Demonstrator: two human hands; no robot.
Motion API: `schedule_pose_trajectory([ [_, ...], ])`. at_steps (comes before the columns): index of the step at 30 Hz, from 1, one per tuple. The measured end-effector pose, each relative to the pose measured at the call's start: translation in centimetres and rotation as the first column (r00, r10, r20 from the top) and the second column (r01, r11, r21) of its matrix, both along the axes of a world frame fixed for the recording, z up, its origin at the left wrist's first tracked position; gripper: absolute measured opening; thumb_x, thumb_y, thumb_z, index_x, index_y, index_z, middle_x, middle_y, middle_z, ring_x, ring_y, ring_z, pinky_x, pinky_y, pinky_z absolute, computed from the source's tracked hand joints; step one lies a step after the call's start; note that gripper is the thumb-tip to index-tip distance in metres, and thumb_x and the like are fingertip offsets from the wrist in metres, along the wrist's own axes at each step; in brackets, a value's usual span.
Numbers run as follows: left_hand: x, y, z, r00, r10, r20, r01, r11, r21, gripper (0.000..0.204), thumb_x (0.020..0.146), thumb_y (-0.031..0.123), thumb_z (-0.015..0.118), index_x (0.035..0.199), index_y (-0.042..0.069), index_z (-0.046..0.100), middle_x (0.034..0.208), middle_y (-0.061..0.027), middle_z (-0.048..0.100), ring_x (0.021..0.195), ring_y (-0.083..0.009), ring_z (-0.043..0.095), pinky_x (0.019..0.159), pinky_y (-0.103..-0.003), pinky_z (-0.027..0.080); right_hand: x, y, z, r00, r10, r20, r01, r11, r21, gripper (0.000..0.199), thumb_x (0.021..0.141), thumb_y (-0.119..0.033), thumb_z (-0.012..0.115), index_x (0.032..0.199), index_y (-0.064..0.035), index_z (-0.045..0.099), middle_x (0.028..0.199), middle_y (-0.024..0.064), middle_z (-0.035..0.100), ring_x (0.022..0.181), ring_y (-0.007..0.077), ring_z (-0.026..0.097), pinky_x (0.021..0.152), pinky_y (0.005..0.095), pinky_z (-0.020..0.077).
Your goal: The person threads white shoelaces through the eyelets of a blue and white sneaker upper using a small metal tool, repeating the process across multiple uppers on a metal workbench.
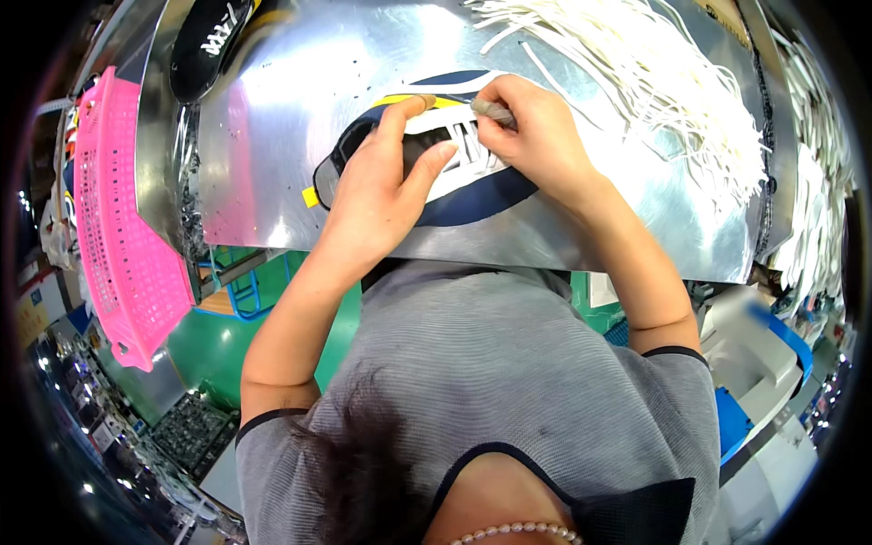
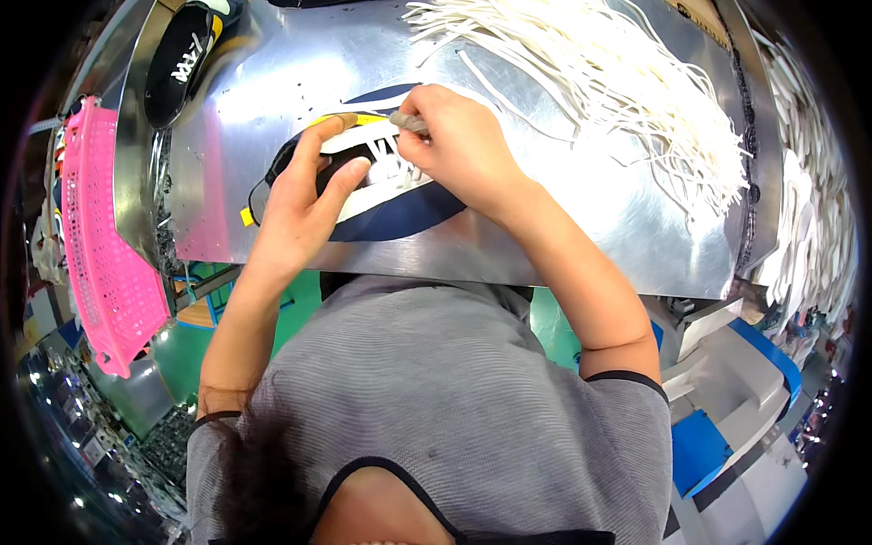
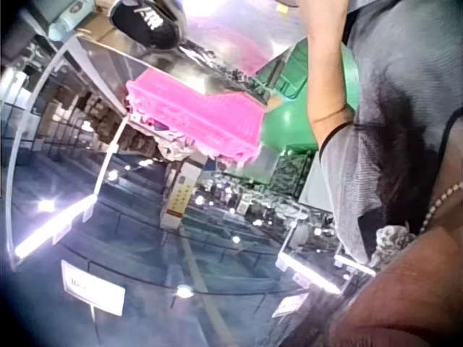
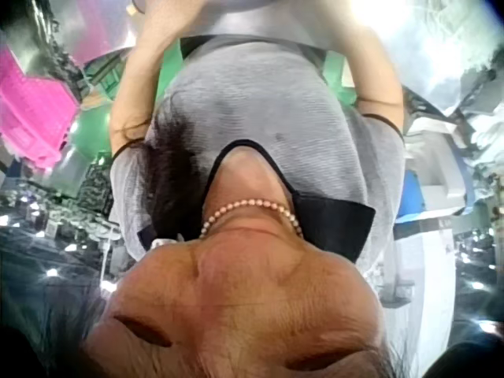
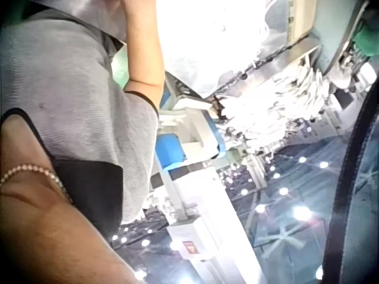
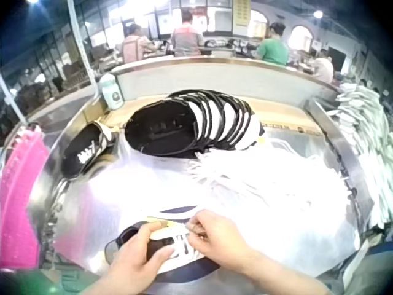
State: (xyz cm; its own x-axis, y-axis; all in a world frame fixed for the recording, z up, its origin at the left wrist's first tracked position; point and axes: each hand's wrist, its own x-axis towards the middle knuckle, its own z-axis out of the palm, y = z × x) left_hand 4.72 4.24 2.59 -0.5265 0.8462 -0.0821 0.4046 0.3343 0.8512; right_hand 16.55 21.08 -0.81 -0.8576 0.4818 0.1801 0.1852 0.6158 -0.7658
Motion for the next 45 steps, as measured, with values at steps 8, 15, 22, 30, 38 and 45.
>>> schedule_pose_trajectory([
  [8, -0.1, 0.1, -1.1, 0.992, 0.030, -0.124, -0.023, 0.998, 0.057, 0.037, 0.096, 0.021, 0.065, 0.130, 0.009, 0.057, 0.090, -0.0180, 0.063, 0.080, -0.0305, 0.061, 0.073, -0.040, 0.049, 2.2, -0.2, -0.5, 0.992, -0.093, -0.084, 0.075, 0.977, -0.199, 0.013, 0.082, -0.008, 0.066, 0.094, -0.0027, 0.064, 0.082, 0.0100, 0.064, 0.066, 0.0209, 0.061, 0.062, 0.0323, 0.0495],
  [15, -0.5, 0.3, -0.1, 0.977, -0.064, -0.202, 0.056, 0.997, -0.048, 0.041, 0.094, 0.012, 0.067, 0.130, 0.000, 0.054, 0.121, -0.0157, 0.065, 0.104, -0.0250, 0.066, 0.092, -0.034, 0.051, 5.0, 0.6, -0.3, 0.942, 0.213, -0.258, -0.218, 0.976, 0.013, 0.018, 0.081, -0.005, 0.071, 0.098, -0.0052, 0.065, 0.096, 0.0038, 0.060, 0.072, 0.0157, 0.060, 0.062, 0.0283, 0.0507],
  [22, -1.0, 0.1, 0.3, 0.909, -0.186, -0.374, 0.178, 0.982, -0.054, 0.052, 0.089, 0.019, 0.073, 0.134, 0.005, 0.053, 0.111, -0.0185, 0.066, 0.098, -0.0319, 0.065, 0.084, -0.038, 0.052, 5.1, 0.8, 0.7, 0.906, 0.420, 0.046, -0.415, 0.865, 0.283, 0.023, 0.079, 0.001, 0.071, 0.100, -0.0033, 0.063, 0.099, 0.0102, 0.057, 0.077, 0.0264, 0.064, 0.063, 0.0344, 0.0550],
  [30, -0.7, -0.4, -0.8, 0.870, -0.337, -0.360, 0.311, 0.941, -0.130, 0.077, 0.087, 0.022, 0.074, 0.152, 0.011, 0.033, 0.097, -0.0161, 0.073, 0.085, -0.0382, 0.068, 0.073, -0.043, 0.053, 4.3, 2.0, 1.6, 0.834, 0.496, 0.243, -0.552, 0.745, 0.376, 0.022, 0.082, -0.005, 0.069, 0.100, -0.0026, 0.056, 0.099, 0.0110, 0.055, 0.073, 0.0288, 0.064, 0.062, 0.0375, 0.0542],
  [38, -1.2, -0.3, 0.7, 0.876, -0.424, -0.229, 0.382, 0.901, -0.208, 0.083, 0.087, 0.021, 0.072, 0.156, 0.012, 0.027, 0.088, -0.0172, 0.071, 0.075, -0.0402, 0.065, 0.067, -0.044, 0.051, 5.2, 2.8, -0.2, 0.884, 0.465, -0.045, -0.443, 0.864, 0.239, 0.038, 0.074, 0.004, 0.071, 0.106, -0.0045, 0.053, 0.105, 0.0139, 0.058, 0.084, 0.0328, 0.063, 0.068, 0.0388, 0.0537],
  [45, -1.4, -0.4, 0.7, 0.870, -0.439, -0.225, 0.406, 0.896, -0.182, 0.084, 0.086, 0.020, 0.072, 0.156, 0.012, 0.027, 0.088, -0.0164, 0.071, 0.077, -0.0403, 0.065, 0.070, -0.045, 0.051, 5.4, 1.8, -0.2, 0.971, 0.085, -0.222, -0.119, 0.982, -0.144, 0.011, 0.092, 0.000, 0.063, 0.101, -0.0019, 0.058, 0.101, 0.0098, 0.059, 0.074, 0.0196, 0.059, 0.064, 0.0270, 0.0477],
])
